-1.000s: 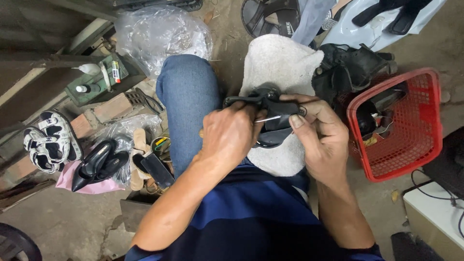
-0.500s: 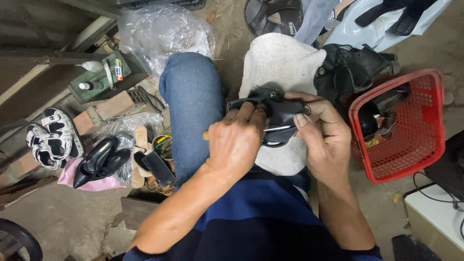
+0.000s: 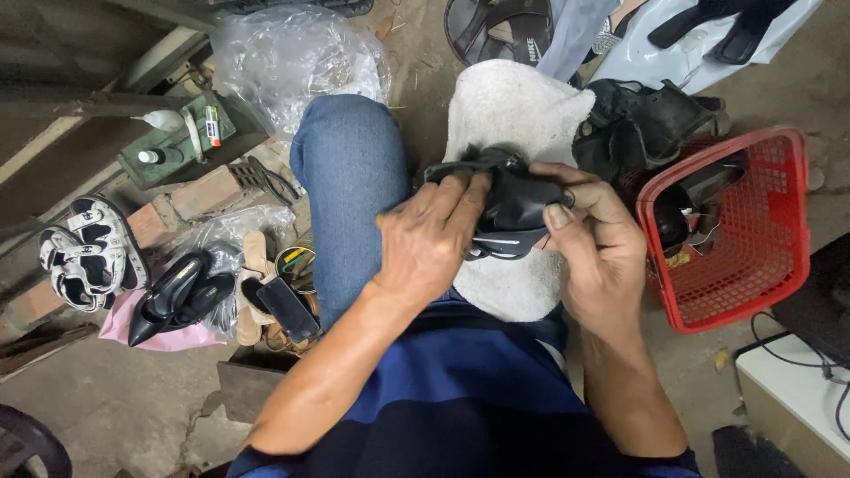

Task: The person sits on the floor and sews a black shoe using a needle and thread. They repeatedly push the needle through the shoe's upper and pull the thread to stitch it, occasionally adjusting the shoe's position on their lap.

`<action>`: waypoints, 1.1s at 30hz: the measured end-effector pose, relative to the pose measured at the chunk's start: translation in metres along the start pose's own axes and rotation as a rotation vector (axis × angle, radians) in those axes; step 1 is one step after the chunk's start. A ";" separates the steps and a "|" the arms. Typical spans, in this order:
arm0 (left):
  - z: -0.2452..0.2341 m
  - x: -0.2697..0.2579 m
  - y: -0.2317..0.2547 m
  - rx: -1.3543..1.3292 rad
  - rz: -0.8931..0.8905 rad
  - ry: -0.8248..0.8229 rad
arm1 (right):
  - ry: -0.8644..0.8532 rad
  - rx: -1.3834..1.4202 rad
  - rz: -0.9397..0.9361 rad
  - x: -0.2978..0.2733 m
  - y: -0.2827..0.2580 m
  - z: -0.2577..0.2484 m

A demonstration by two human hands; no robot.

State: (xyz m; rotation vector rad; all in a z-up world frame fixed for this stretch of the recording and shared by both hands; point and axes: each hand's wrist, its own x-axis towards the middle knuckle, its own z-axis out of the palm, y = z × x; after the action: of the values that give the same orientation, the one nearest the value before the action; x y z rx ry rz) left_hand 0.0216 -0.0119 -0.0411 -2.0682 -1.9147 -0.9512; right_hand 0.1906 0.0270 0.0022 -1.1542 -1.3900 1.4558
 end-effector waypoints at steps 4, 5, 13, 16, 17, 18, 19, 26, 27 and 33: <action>0.010 0.001 -0.005 -0.107 -0.028 0.005 | 0.041 0.050 0.024 0.001 0.011 -0.002; 0.010 0.004 -0.005 -0.128 -0.037 0.007 | 0.048 0.049 0.030 0.002 0.008 0.000; 0.019 0.002 -0.015 -0.149 0.018 -0.038 | 0.099 0.093 0.079 0.002 0.011 0.000; 0.019 0.000 -0.014 -0.238 0.041 -0.065 | 0.115 0.103 0.086 0.001 0.010 0.000; 0.023 -0.001 -0.013 -0.205 0.031 -0.053 | 0.117 0.094 0.081 0.001 0.011 0.000; 0.027 -0.002 -0.012 -0.172 0.021 -0.042 | 0.120 0.085 0.076 0.001 0.011 -0.001; 0.027 0.000 -0.011 -0.171 0.019 -0.039 | 0.117 0.083 0.074 0.000 0.012 -0.002; 0.028 -0.002 -0.012 -0.143 -0.011 -0.002 | 0.119 0.080 0.059 -0.001 0.013 -0.001; 0.027 -0.003 -0.013 -0.160 -0.025 -0.036 | 0.114 0.075 0.058 -0.001 0.014 -0.001; 0.000 0.005 -0.009 -0.558 -0.268 -0.195 | 0.138 0.128 0.052 -0.002 0.018 -0.001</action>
State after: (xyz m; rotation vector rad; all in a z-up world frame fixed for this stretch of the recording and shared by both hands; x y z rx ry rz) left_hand 0.0131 -0.0058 -0.0412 -2.2891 -2.2671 -1.5453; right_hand 0.1932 0.0241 -0.0155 -1.1932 -1.1637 1.4508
